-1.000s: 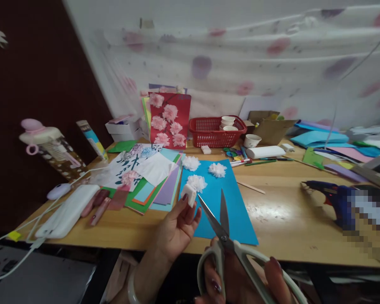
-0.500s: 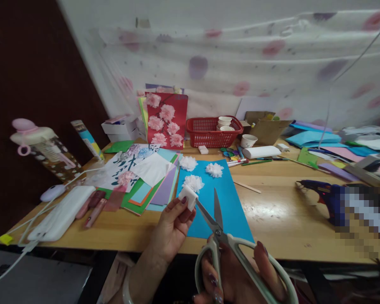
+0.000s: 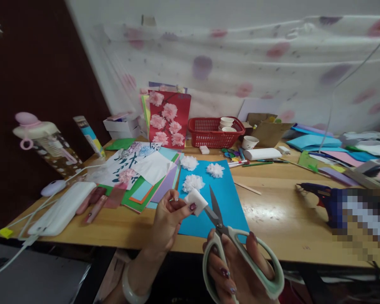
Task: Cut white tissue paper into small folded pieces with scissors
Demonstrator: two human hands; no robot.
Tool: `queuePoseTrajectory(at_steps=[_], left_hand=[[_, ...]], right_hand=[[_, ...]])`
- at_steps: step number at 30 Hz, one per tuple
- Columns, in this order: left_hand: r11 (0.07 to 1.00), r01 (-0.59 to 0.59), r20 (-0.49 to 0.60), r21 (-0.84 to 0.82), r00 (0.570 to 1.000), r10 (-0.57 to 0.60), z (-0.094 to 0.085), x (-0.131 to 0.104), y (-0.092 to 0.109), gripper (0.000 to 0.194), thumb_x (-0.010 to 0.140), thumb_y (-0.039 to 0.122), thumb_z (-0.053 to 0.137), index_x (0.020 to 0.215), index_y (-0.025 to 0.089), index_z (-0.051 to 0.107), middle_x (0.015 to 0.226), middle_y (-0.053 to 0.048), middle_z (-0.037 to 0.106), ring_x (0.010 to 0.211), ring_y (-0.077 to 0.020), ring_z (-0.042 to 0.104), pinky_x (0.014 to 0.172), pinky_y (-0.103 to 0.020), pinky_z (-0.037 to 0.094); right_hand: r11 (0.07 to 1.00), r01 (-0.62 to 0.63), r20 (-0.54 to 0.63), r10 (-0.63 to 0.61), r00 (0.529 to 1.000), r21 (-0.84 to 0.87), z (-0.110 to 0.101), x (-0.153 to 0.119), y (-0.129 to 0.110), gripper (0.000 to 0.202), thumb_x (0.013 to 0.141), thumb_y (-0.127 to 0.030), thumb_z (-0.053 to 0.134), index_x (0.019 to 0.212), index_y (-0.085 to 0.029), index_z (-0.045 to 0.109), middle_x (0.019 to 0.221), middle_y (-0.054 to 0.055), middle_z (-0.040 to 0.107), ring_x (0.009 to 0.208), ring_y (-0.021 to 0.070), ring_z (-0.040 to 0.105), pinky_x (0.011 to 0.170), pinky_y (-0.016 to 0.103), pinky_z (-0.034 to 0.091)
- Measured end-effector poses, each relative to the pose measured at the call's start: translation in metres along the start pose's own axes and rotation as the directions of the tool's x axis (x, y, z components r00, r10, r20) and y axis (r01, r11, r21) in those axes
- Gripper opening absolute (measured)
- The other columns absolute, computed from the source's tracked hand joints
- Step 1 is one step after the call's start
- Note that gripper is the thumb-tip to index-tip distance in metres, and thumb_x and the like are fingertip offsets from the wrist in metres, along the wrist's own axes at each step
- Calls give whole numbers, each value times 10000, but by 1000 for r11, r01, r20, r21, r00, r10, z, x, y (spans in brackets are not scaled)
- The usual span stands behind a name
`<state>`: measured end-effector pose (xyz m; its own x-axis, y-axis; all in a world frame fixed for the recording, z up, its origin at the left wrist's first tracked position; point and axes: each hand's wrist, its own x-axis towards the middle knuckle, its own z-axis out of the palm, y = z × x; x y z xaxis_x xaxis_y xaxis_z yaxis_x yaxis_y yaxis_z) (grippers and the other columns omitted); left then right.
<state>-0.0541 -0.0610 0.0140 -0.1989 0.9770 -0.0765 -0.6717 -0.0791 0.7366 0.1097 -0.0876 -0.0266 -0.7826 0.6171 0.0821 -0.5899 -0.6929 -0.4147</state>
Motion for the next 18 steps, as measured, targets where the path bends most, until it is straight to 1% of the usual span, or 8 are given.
queuePoseTrajectory(at_steps=[2,5,7,8,12,14,18], left_hand=[[1000,16,58,20,998,-17,-3,3,0,443,554,97,847,699,200,442,564,94,622,525,-79,621,545,-168,484],[996,49,133,76,989,-58,-6,3,-3,434,579,94,835,708,203,435,562,84,626,525,-80,612,534,-165,467],[992,63,164,109,983,-81,-5,1,-6,427,592,85,826,715,203,435,574,78,627,533,-74,603,530,-159,456],[991,66,169,120,982,-86,-5,0,-7,424,596,82,824,714,203,434,579,78,623,537,-71,597,532,-156,454],[989,70,155,131,984,-90,-2,-2,-8,457,568,80,836,695,205,415,569,87,583,530,-60,555,534,-155,455],[990,72,156,123,983,-91,-1,-1,-6,478,546,87,848,689,206,408,566,88,569,518,-56,528,524,-155,448],[990,50,182,134,981,-74,-3,2,0,488,530,118,860,678,206,403,569,78,570,518,-63,515,513,-162,435]], right_hand=[[1000,-8,-7,8,1000,-18,-1,0,-3,514,803,-698,516,941,-202,524,688,-15,530,451,69,381,359,156,430],[997,-46,-20,45,999,-65,0,2,-8,514,780,-680,567,926,-188,542,703,2,563,495,87,456,442,212,506],[994,-60,-34,57,998,-88,1,3,-9,542,760,-700,571,938,-189,546,693,-1,564,504,95,480,478,241,526],[994,-56,-39,53,998,-96,1,2,-9,548,757,-707,567,941,-191,548,689,-3,561,500,96,480,472,236,521],[993,-18,-35,14,999,-117,1,-1,-4,537,761,-696,576,977,-205,555,676,-15,546,454,73,418,387,166,446],[994,-5,-36,1,999,-113,0,-1,-1,541,753,-693,591,1002,-214,552,655,-28,540,421,62,375,354,150,413],[994,-2,-2,2,1000,-106,-1,2,4,483,763,-649,626,964,-216,551,590,-58,520,348,41,309,302,133,365]])
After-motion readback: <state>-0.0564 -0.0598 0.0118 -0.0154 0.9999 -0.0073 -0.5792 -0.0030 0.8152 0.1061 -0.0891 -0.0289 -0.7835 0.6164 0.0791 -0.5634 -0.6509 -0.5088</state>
